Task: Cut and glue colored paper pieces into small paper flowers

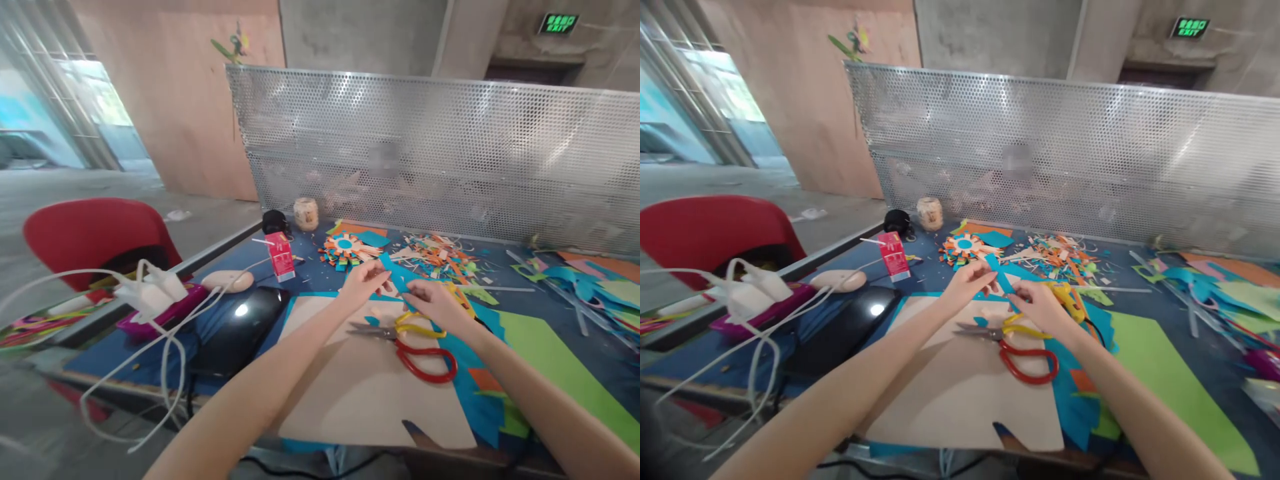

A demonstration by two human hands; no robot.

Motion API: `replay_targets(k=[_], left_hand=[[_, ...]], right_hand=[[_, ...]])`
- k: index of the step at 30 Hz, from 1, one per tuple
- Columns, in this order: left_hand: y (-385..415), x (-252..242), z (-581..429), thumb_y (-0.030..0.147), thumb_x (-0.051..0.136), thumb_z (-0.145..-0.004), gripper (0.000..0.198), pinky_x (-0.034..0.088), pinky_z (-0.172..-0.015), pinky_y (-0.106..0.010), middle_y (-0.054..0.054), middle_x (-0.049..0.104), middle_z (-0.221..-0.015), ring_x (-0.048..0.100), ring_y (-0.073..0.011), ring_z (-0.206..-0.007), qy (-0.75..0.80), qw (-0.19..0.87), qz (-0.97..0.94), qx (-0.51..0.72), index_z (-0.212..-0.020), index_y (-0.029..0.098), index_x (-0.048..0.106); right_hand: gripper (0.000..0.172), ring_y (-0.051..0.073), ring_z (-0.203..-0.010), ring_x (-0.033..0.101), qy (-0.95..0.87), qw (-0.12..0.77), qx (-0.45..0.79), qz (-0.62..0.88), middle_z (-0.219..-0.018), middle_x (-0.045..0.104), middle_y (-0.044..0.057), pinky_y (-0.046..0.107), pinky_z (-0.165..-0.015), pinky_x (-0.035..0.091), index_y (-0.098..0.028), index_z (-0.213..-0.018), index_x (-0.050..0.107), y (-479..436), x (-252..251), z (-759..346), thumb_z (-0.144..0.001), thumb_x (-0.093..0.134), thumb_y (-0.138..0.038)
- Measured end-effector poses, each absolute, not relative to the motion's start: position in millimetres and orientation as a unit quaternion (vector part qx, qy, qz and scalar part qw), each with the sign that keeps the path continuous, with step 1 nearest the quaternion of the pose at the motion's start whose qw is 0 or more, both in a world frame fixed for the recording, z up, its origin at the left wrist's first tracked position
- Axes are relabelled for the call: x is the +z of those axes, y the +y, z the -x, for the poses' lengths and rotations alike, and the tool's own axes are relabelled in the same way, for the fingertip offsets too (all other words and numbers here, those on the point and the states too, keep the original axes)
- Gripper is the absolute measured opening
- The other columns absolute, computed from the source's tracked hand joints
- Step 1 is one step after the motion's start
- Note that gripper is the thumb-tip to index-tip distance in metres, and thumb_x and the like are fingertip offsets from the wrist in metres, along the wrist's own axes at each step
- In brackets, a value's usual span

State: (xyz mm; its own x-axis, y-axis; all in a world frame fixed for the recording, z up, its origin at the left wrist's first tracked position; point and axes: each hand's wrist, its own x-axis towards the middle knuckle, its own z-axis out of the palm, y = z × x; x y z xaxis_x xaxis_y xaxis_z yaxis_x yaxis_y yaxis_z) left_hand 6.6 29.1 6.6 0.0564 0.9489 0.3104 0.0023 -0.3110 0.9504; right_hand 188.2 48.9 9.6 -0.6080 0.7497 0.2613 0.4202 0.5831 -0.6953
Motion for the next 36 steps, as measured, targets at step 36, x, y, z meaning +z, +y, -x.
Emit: replay_targets(k=[36], left_hand=[[13, 0, -17, 0.041, 0.054, -0.077, 0.025, 0.043, -0.051, -0.023, 0.001, 0.057, -0.058, 0.055, -0.0113, -0.055, 0.373, 0.430, -0.636, 0.521, -0.077, 0.016, 0.057]], right_hand=[[0.033, 0.008, -0.043, 0.041, -0.793, 0.267, 0.385, 0.389, -0.045, 0.046, -0.004, 0.020, -0.042, 0.031, -0.020, -0.055, 0.038, 24, 15, -199, -0.080, 0.050, -0.038]])
